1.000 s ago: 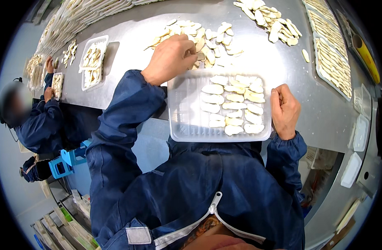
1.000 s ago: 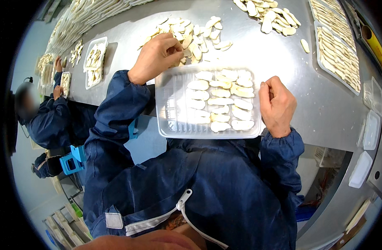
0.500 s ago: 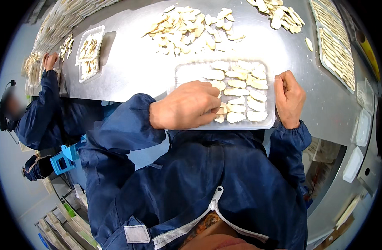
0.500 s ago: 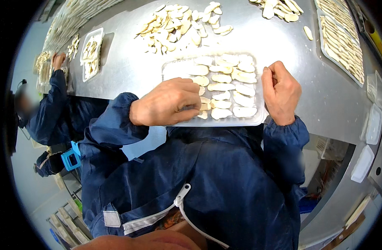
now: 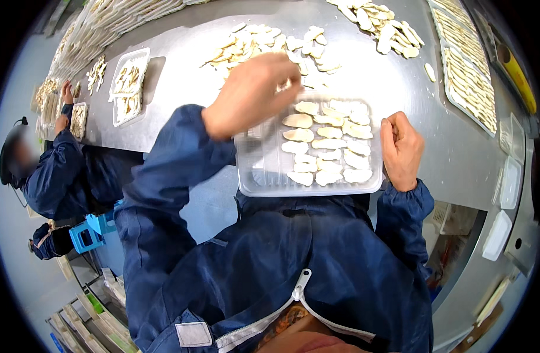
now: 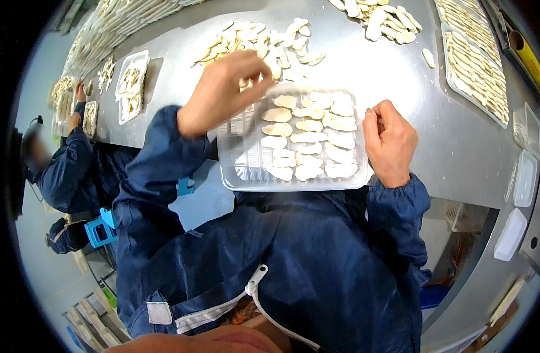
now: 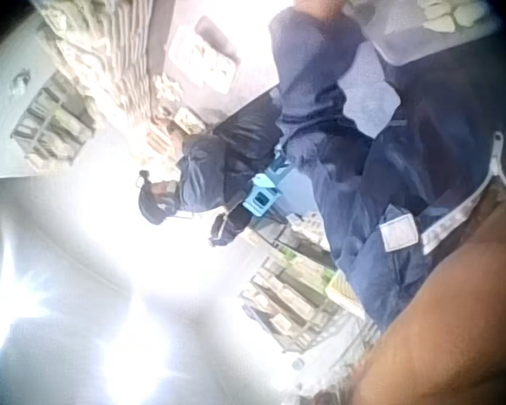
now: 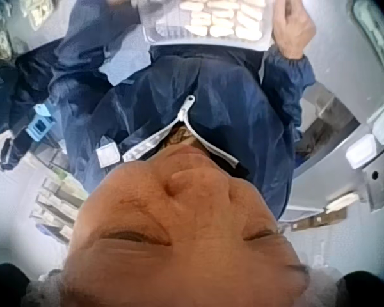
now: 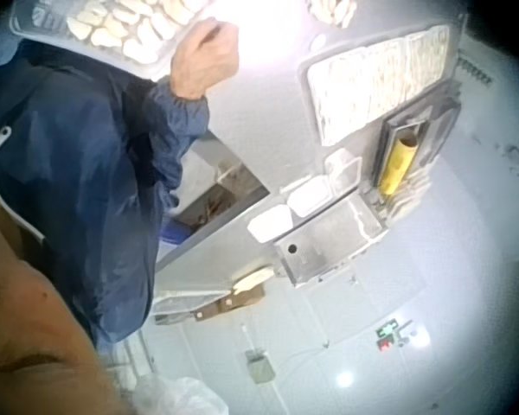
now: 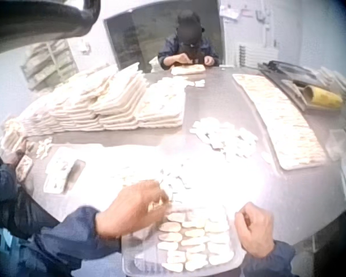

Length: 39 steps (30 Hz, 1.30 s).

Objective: The person arranges sliced food items into a clear plastic tray on a stainless steel table. They pick up slices from a pile and place them neatly in rows within the tray, repeating the process until the tray is filled.

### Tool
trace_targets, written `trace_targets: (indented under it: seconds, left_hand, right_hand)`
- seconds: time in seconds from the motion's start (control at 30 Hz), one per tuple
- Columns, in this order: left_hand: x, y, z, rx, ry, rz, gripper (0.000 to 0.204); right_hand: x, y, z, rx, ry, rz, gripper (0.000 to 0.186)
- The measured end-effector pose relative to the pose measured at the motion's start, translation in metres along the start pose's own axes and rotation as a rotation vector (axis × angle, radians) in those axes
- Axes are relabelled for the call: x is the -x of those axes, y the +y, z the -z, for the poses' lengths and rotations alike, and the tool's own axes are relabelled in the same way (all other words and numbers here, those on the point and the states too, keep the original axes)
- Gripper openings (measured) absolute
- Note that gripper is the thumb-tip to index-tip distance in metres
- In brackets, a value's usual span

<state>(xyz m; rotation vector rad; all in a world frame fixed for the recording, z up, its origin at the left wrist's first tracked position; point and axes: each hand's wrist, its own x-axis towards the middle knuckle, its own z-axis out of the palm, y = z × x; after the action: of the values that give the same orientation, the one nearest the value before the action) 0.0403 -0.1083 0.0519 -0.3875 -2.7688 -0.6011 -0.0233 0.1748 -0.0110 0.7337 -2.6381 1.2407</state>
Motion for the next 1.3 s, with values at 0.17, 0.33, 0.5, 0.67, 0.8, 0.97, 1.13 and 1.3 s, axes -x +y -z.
trace_targets:
  seconds: [0.17,0.33,0.5,0.67,0.8,0.97,1.13,1.3]
  left_hand:
    - [-0.061,-0.059,-0.020,-0.333,0.079,-0.073,0.028]
    - [-0.101,-0.077,-0.040,-0.395,-0.141,0.102,0.033]
    - [-0.107,-0.080,-0.040,-0.259,-0.131,0.130,0.028]
    - [-0.085,-0.067,-0.012,0.141,-0.088,0.206,0.023]
    - [-0.026,-0.028,0.042,0.041,-0.073,0.100,0.014]
    - [0.037,0.001,0.030,-0.080,-0.101,-0.039,0.013]
    - [0.051,0.001,0.004,-0.209,-0.031,-0.089,0.015]
    - [0.054,0.000,-0.004,-0.266,-0.068,-0.093,0.015]
  right_hand:
    - [0.000,-0.003,0.000,-0.009,0.020,0.005,0.015]
    - [0.000,-0.003,0.001,-0.018,-0.002,0.000,0.015]
    - [0.000,-0.002,0.000,-0.020,0.003,0.000,0.014]
    - [0.001,-0.001,0.000,-0.001,0.000,-0.006,0.014]
    - [0.001,-0.002,0.000,-0.002,-0.002,-0.008,0.015]
    - [0.002,0.002,-0.001,-0.029,0.001,-0.018,0.015]
    - [0.001,0.001,0.000,-0.036,-0.016,-0.020,0.015]
    - [0.001,0.000,0.000,-0.014,-0.016,-0.008,0.015]
